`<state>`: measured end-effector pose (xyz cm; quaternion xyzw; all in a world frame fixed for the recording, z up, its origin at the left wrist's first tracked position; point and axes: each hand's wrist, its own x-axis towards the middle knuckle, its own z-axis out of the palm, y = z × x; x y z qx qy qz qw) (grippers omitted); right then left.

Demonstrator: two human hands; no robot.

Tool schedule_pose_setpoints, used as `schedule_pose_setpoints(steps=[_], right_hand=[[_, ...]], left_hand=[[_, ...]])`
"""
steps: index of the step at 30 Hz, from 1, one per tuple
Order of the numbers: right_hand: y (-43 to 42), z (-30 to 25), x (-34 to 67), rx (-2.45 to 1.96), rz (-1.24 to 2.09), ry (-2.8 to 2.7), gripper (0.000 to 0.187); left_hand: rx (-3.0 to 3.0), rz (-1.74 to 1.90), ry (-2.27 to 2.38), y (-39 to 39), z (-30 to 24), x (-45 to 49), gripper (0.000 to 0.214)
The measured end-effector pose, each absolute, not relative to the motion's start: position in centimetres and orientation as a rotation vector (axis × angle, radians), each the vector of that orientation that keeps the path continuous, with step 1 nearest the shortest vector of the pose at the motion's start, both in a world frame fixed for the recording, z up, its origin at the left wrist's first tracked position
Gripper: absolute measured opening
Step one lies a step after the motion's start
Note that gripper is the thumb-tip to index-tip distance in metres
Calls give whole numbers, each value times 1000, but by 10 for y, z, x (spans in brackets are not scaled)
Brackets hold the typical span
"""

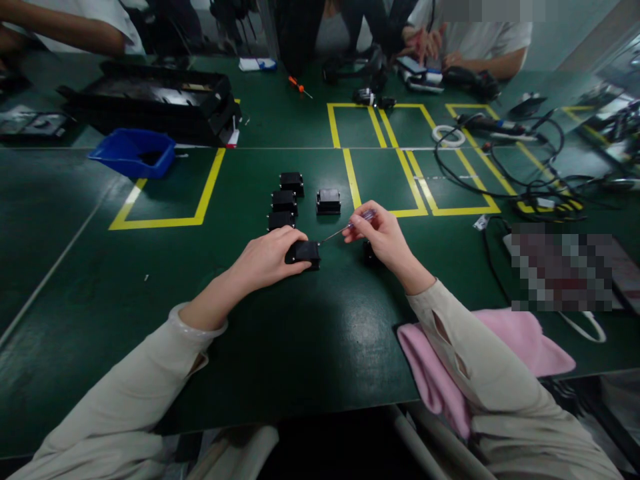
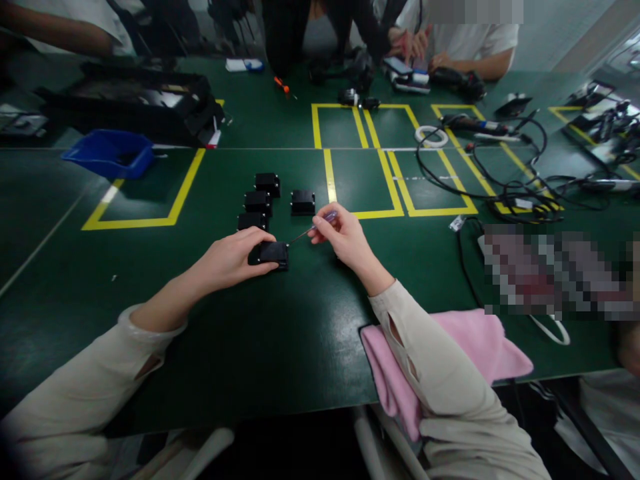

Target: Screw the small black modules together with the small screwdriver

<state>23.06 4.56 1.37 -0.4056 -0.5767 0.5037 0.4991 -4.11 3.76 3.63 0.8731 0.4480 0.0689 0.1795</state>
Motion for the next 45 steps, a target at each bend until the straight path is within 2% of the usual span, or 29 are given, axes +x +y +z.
schedule_pose_setpoints(steps=[12, 17, 24, 30, 33, 38, 45], right_hand=[[45, 14, 231, -970, 1204, -1435, 43], [46, 14, 232, -988, 1101, -1492, 43], [43, 18, 230, -1021, 1090, -1547, 34], [43, 17, 229, -1027, 1075, -1546, 27], [44, 16, 230, -1005, 1083, -1545, 25], [44, 16, 229, -993, 1099, -1541, 31], [42, 20, 229, -1041, 1042, -1584, 43]], left_hand=[[2477, 170, 1281, 36, 40, -39, 44], [2506, 156, 1284, 38, 45, -38, 43], [2494, 155, 1283, 40, 46, -39, 44], [2444, 175, 1259, 39, 42, -42, 58], [2446, 155, 1190, 40, 41, -42, 51], [2429, 144, 1156, 40, 39, -39, 47], [2370, 336, 1279, 32, 27, -25, 48]])
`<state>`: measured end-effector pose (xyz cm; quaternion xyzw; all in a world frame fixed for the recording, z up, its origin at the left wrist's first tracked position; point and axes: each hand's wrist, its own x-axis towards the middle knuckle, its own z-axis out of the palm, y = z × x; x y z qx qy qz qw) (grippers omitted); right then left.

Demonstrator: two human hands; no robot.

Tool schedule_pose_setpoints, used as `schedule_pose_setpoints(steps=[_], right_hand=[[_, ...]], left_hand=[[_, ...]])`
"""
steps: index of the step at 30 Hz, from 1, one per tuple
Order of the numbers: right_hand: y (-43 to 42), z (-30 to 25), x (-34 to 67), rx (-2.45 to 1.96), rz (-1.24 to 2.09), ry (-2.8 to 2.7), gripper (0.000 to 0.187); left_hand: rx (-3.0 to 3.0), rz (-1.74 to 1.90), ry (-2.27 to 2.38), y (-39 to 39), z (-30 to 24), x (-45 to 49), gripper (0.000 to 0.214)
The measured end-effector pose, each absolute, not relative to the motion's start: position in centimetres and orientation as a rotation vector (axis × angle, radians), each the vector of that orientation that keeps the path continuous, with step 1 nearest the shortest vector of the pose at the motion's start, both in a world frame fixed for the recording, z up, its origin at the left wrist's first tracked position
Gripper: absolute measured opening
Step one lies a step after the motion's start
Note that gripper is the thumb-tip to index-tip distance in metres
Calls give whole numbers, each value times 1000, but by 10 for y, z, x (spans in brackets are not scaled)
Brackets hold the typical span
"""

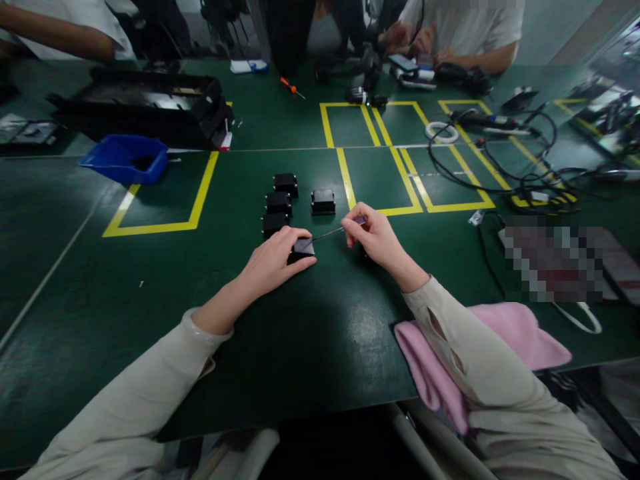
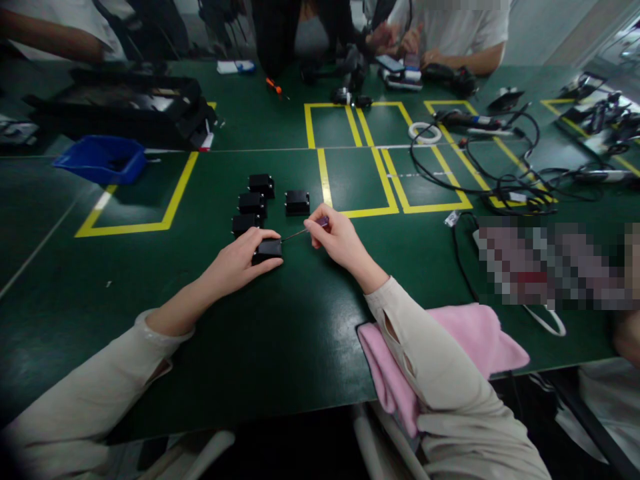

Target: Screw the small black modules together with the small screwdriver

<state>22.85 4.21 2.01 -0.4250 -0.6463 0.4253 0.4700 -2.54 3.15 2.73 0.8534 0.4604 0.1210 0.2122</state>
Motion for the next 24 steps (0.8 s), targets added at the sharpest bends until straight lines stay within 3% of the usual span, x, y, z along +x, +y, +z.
schedule_pose_setpoints(steps=[4, 12, 18, 24], right_hand=[[44, 17, 229, -1047, 1014, -1591, 43], [46, 16, 232, -1040, 1089, -1571, 23], [46, 15, 231, -1071, 1081, -1568, 36], [48, 14, 233, -1027, 1110, -1577, 29]], left_hand=[[2353, 445, 1312, 31, 22, -20, 39], [2336, 502, 1273, 33, 26, -18, 32], [2336, 515, 1292, 32, 25, -17, 33], [2326, 526, 1288, 33, 21, -19, 35]])
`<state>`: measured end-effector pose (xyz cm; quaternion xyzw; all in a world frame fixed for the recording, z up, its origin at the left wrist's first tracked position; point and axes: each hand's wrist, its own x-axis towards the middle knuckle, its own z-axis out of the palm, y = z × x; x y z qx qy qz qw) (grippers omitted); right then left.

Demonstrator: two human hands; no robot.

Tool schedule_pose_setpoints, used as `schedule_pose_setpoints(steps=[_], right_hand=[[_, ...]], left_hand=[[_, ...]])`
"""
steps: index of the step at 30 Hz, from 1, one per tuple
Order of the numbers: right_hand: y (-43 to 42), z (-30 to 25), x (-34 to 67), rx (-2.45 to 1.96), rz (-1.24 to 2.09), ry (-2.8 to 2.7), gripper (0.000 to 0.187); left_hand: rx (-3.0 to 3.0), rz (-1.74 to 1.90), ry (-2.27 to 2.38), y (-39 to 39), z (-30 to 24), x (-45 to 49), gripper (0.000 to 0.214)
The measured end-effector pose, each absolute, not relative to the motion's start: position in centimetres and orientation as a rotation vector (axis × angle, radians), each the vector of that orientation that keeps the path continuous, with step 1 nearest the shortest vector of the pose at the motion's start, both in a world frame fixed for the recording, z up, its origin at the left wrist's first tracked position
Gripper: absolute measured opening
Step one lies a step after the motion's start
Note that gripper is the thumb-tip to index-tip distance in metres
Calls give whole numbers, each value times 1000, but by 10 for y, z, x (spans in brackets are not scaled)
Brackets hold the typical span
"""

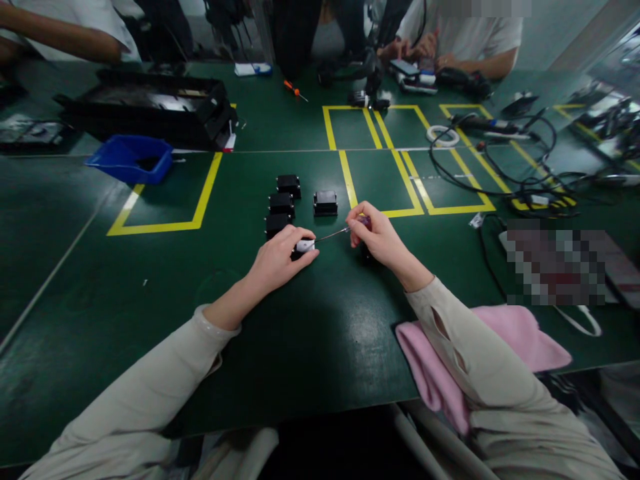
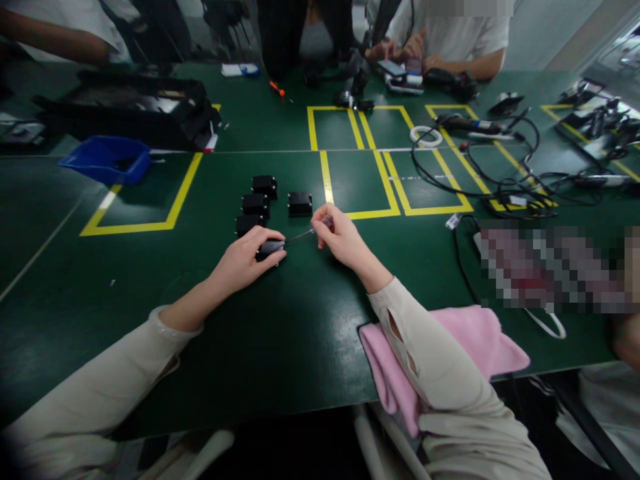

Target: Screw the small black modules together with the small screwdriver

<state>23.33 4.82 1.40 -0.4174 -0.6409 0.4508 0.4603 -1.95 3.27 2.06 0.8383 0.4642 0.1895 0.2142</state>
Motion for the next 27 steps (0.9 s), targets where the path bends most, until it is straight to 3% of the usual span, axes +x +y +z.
schedule_pose_setpoints(steps=[7, 17, 27], right_hand=[[48, 13, 233, -1075, 1114, -1583, 39], [46, 15, 233, -1041, 1111, -1572, 22], [48, 12, 233, -1064, 1046, -1607, 20]], left_hand=[[2318, 558, 1228, 34, 21, -24, 37], [2346, 594, 1225, 36, 16, -27, 38], [2329, 628, 1170, 37, 14, -27, 34]])
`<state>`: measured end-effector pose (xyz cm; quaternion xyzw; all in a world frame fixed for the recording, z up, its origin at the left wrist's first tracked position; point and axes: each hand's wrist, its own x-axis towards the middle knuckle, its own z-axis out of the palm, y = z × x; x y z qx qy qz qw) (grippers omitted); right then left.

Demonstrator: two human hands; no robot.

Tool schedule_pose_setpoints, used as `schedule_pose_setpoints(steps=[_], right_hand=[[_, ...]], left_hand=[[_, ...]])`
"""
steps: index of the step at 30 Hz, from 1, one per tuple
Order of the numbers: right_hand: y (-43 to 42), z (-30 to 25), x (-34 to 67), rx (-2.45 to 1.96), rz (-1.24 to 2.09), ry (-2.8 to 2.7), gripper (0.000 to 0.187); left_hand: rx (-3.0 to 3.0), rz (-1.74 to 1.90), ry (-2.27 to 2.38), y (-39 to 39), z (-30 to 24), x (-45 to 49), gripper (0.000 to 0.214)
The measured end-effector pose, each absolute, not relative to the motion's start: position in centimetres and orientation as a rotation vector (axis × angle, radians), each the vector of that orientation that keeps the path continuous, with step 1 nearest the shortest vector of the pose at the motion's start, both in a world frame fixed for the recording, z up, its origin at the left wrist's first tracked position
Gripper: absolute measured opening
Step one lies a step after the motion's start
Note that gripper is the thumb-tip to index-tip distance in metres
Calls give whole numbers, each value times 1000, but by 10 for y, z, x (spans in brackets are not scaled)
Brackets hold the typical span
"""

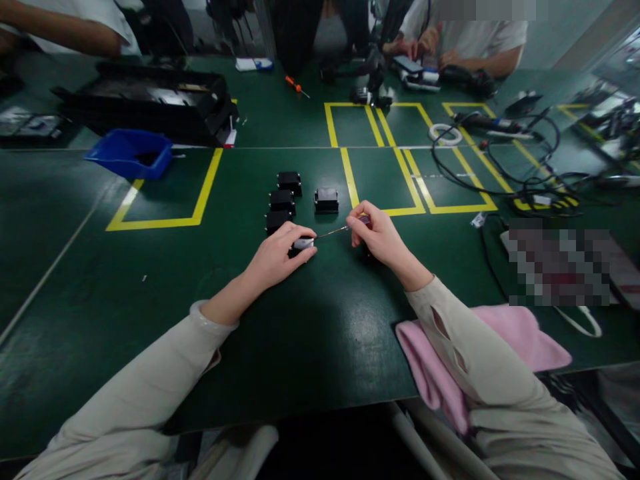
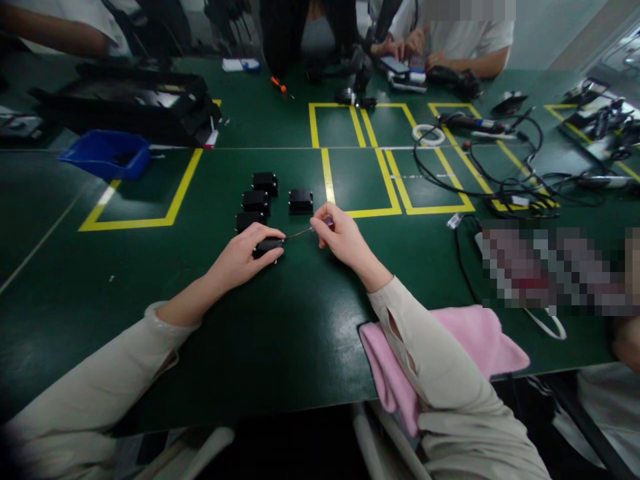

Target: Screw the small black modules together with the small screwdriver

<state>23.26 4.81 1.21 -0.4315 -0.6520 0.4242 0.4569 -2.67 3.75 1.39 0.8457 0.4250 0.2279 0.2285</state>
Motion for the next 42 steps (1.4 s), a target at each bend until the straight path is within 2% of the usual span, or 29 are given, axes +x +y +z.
schedule_pose_setpoints(steps=[10, 25, 42], right_hand=[[47, 13, 234, -1078, 1042, -1628, 19], [46, 14, 234, -1071, 1039, -1639, 19], [48, 12, 234, -1030, 1104, -1616, 24]], left_hand=[[2305, 628, 1121, 37, 16, -31, 47], [2234, 526, 1163, 38, 22, -34, 51], [2239, 536, 1207, 39, 16, -30, 43]])
